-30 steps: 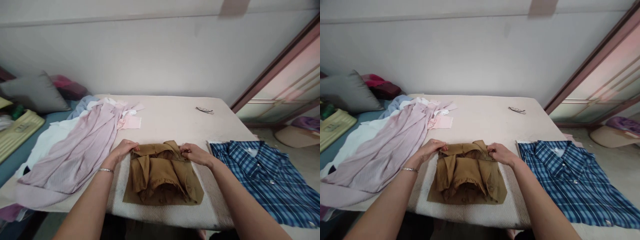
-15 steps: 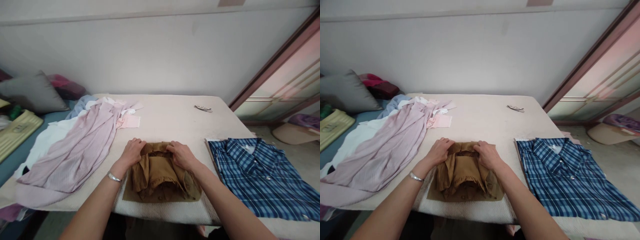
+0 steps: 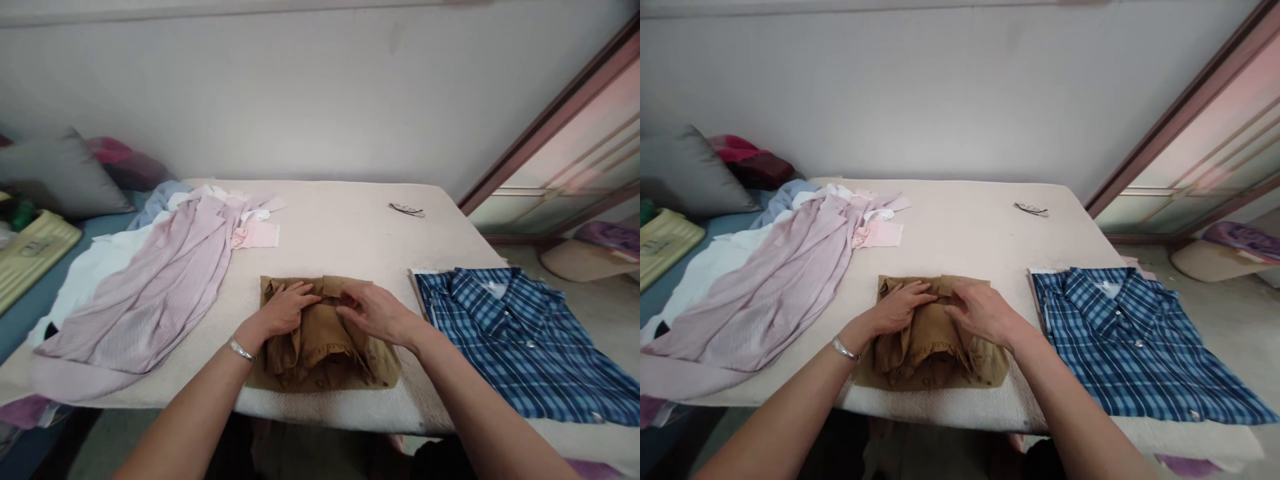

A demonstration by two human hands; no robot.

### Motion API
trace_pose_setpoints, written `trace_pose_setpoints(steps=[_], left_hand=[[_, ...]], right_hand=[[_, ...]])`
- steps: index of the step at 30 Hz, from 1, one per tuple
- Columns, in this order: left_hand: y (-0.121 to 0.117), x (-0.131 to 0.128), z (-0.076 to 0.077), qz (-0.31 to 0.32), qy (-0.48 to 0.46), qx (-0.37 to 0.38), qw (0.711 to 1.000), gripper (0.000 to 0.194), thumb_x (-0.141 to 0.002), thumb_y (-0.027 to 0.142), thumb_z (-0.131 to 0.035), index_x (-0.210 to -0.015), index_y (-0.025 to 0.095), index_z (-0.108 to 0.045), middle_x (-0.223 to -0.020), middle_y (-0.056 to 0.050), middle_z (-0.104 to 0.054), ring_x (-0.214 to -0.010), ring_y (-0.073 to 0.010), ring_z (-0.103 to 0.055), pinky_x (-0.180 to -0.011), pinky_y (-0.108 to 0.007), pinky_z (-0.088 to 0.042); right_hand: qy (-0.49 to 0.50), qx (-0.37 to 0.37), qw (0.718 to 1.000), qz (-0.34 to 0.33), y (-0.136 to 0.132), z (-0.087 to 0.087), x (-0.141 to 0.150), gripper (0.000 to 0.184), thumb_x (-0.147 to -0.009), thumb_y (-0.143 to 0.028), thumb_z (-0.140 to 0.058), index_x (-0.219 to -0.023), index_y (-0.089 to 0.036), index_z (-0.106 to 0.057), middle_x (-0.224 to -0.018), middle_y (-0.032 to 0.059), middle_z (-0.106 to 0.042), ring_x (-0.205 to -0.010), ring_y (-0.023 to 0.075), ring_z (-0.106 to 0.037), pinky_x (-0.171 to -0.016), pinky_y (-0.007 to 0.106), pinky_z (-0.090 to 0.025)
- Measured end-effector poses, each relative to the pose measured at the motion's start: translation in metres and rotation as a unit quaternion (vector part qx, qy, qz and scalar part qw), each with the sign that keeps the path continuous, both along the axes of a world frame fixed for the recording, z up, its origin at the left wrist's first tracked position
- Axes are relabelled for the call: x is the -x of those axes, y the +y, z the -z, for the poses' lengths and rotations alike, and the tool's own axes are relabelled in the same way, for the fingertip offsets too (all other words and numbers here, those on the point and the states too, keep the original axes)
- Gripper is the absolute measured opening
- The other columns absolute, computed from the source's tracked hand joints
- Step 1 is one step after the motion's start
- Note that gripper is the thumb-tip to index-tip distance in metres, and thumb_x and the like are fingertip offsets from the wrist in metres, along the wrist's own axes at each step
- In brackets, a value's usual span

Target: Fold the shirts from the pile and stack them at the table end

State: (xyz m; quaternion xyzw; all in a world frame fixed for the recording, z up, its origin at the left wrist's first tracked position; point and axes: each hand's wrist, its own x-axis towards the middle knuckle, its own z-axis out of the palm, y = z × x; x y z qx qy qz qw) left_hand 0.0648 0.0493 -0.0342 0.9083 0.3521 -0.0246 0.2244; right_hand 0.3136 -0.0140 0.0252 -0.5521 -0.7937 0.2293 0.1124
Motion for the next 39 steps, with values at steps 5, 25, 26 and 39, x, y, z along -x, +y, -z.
trace_pose_setpoints(steps=[5, 25, 26, 39], left_hand=[[0.004, 0.001, 0.003, -0.002, -0.011, 0.003, 1.000, 0.065, -0.085, 0.005, -0.041, -0.142, 0.033, -0.057, -0.159, -0.003, -0.042, -0.148, -0.0277, -0.035, -0.120, -0.057, -0.028], [0.016, 0.018, -0.005, -0.038, -0.113, 0.089, 0.989, 0.048, -0.088, 0.016, -0.047, -0.133, 0.020, -0.064, -0.135, -0.006, -0.066, -0.125, -0.0208, -0.060, -0.113, -0.038, -0.043], [0.015, 0.018, -0.004, -0.036, -0.119, 0.083, 0.989, 0.048, -0.088, 0.014, -0.047, -0.133, 0.019, -0.063, -0.136, -0.006, -0.066, -0.125, -0.0207, -0.060, -0.113, -0.038, -0.042], [0.005, 0.013, -0.001, -0.007, -0.113, 0.031, 0.993, 0.067, -0.086, 0.005, -0.042, -0.150, 0.024, -0.046, -0.159, -0.006, -0.042, -0.147, -0.0191, -0.038, -0.123, -0.042, -0.031]], right_hand=[[0.043, 0.074, 0.993, -0.085, -0.037, -0.015, 0.002, 0.084, -0.063, -0.052, -0.086, -0.136, -0.025, -0.055, -0.128, 0.0084, -0.062, -0.111, 0.0285, -0.059, -0.091, 0.039, -0.046], [0.184, 0.048, 0.980, 0.060, 0.028, 0.010, 0.001, 0.037, -0.098, -0.049, -0.045, -0.098, -0.019, -0.067, -0.093, 0.0051, -0.067, -0.087, 0.0187, -0.057, -0.077, 0.030, -0.044], [0.156, 0.057, 0.985, 0.035, 0.029, 0.016, 0.005, 0.038, -0.100, -0.048, -0.042, -0.095, -0.019, -0.066, -0.092, 0.0047, -0.067, -0.087, 0.0187, -0.056, -0.078, 0.031, -0.044], [-0.027, -0.032, 0.999, 0.033, 0.001, -0.004, -0.022, 0.035, -0.083, -0.010, -0.049, -0.115, -0.019, -0.062, -0.108, 0.0089, -0.068, -0.097, 0.0215, -0.061, -0.085, 0.033, -0.046]])
